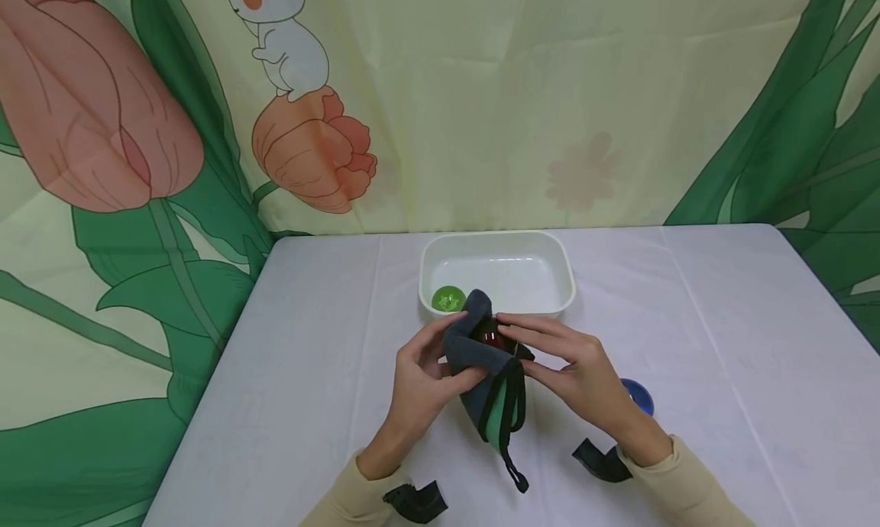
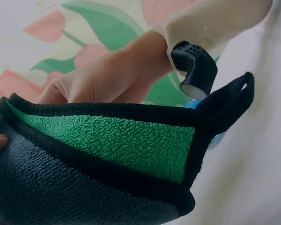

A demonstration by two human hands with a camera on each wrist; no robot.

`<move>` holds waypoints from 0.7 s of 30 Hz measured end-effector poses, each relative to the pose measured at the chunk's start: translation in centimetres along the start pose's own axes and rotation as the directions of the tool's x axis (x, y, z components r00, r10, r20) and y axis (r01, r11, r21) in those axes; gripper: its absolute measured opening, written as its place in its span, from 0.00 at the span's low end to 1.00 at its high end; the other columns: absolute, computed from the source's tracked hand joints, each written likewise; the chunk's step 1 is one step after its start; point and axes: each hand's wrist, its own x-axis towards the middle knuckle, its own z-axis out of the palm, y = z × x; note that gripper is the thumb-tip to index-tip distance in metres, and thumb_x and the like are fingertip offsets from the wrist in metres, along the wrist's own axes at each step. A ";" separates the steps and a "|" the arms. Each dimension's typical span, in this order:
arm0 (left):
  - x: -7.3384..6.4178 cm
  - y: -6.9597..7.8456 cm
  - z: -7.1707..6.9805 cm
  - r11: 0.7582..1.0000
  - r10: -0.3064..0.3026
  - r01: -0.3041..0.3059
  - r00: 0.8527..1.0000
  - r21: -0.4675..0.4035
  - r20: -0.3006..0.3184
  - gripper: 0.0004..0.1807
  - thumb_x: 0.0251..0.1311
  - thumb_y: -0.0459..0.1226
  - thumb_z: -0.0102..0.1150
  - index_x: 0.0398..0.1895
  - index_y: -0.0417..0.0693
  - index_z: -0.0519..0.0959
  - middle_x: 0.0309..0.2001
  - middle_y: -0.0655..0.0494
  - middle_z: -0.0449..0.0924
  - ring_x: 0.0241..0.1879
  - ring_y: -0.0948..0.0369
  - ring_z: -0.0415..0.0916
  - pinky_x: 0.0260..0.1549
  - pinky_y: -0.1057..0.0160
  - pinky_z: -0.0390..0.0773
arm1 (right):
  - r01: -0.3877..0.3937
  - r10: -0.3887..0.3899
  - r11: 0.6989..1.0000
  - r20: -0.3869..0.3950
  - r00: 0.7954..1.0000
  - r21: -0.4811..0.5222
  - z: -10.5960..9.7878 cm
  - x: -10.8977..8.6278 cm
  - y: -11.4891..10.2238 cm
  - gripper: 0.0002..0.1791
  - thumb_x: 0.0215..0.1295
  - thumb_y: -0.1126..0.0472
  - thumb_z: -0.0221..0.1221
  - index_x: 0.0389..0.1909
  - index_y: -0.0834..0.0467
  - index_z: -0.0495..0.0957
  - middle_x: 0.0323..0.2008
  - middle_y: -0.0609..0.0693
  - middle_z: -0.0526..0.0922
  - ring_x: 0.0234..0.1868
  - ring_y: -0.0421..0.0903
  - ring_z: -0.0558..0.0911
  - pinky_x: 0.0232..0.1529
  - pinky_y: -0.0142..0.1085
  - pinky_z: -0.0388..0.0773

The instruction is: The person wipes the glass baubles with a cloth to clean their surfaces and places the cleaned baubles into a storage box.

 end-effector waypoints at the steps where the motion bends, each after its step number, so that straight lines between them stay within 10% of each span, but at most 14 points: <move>1: 0.0 0.0 0.0 1.000 -0.002 0.002 1.000 -0.001 0.000 0.34 0.49 0.21 0.69 0.63 0.38 0.73 0.62 0.40 0.73 0.55 0.55 0.79 0.48 0.56 0.82 | -0.024 0.024 1.000 -0.002 1.000 0.020 0.0 0.0 -0.1 0.36 0.45 0.82 0.70 0.59 0.61 0.79 0.58 0.56 0.81 0.59 0.40 0.80 0.54 0.27 0.77; 11: 0.1 0.1 0.2 1.000 -0.005 0.005 1.000 0.017 -0.009 0.35 0.48 0.22 0.70 0.63 0.40 0.74 0.63 0.41 0.73 0.53 0.54 0.80 0.47 0.55 0.83 | -0.220 0.220 0.959 0.019 0.975 0.178 -0.1 0.1 -0.3 0.31 0.53 0.79 0.67 0.60 0.61 0.78 0.56 0.57 0.82 0.51 0.39 0.84 0.47 0.34 0.83; 21: 0.1 0.2 0.4 1.000 -0.002 0.002 0.999 -0.003 -0.037 0.34 0.47 0.21 0.70 0.62 0.38 0.74 0.61 0.40 0.75 0.52 0.55 0.81 0.46 0.56 0.83 | -0.064 0.064 0.998 0.036 0.997 0.008 -0.5 0.2 -0.5 0.40 0.44 0.79 0.72 0.63 0.60 0.75 0.58 0.55 0.81 0.56 0.43 0.82 0.53 0.28 0.79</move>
